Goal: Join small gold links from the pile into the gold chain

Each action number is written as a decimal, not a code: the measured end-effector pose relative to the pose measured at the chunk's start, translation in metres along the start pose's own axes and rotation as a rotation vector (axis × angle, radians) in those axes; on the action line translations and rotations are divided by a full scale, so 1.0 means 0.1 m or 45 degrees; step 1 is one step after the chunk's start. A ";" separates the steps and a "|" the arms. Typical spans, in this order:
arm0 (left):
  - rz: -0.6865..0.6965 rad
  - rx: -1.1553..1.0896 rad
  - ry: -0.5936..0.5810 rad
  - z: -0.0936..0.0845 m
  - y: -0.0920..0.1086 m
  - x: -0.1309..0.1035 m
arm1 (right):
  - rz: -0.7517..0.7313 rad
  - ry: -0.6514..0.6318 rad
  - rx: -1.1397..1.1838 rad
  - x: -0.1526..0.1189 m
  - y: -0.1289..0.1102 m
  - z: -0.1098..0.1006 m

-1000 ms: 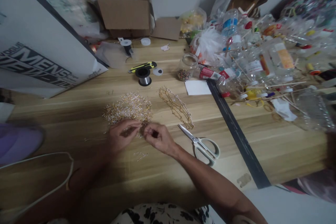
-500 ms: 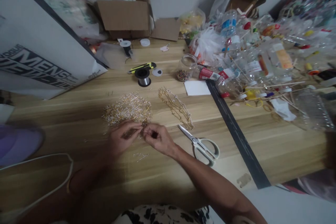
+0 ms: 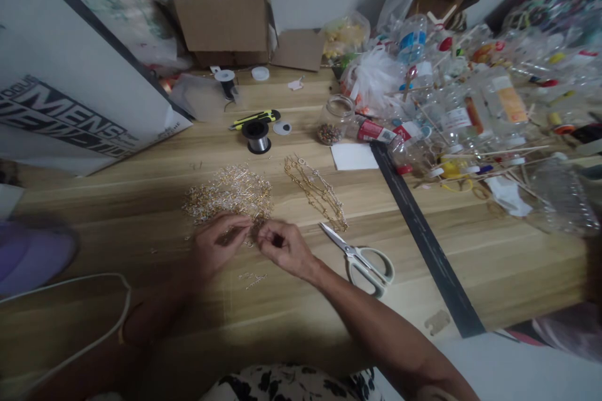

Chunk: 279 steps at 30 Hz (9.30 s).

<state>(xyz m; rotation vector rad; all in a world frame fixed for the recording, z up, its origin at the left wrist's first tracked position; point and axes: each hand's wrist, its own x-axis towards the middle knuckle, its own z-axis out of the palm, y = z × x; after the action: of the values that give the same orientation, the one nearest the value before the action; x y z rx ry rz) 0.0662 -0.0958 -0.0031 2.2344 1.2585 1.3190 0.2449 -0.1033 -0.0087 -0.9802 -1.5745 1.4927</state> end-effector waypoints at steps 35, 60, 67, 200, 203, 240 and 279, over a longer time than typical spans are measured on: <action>0.143 0.075 -0.051 -0.02 0.02 0.00 | -0.034 -0.003 -0.033 0.00 0.02 0.00; -0.155 -0.161 -0.089 0.03 0.10 -0.02 | 0.004 0.048 0.045 0.01 0.06 0.02; -0.155 -0.219 -0.106 0.04 0.08 -0.01 | -0.015 0.067 0.051 0.01 0.07 0.01; -0.830 -0.803 -0.580 0.03 0.03 0.02 | -0.236 0.048 -0.313 -0.04 0.07 -0.02; -0.845 -0.818 -0.569 0.02 0.03 0.04 | -0.244 0.055 -0.338 -0.04 0.07 -0.03; -0.971 -0.825 -0.414 -0.06 0.01 0.06 | -0.246 0.120 -0.312 0.05 0.02 -0.06; -1.056 -0.977 -0.440 -0.07 0.05 0.09 | -0.495 0.116 -0.486 0.02 0.03 -0.05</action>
<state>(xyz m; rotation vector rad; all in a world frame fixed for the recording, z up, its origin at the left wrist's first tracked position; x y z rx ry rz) 0.0656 -0.0929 0.0092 1.1355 1.0863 0.8189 0.2488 -0.0992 -0.0110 -0.8650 -1.8939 0.8904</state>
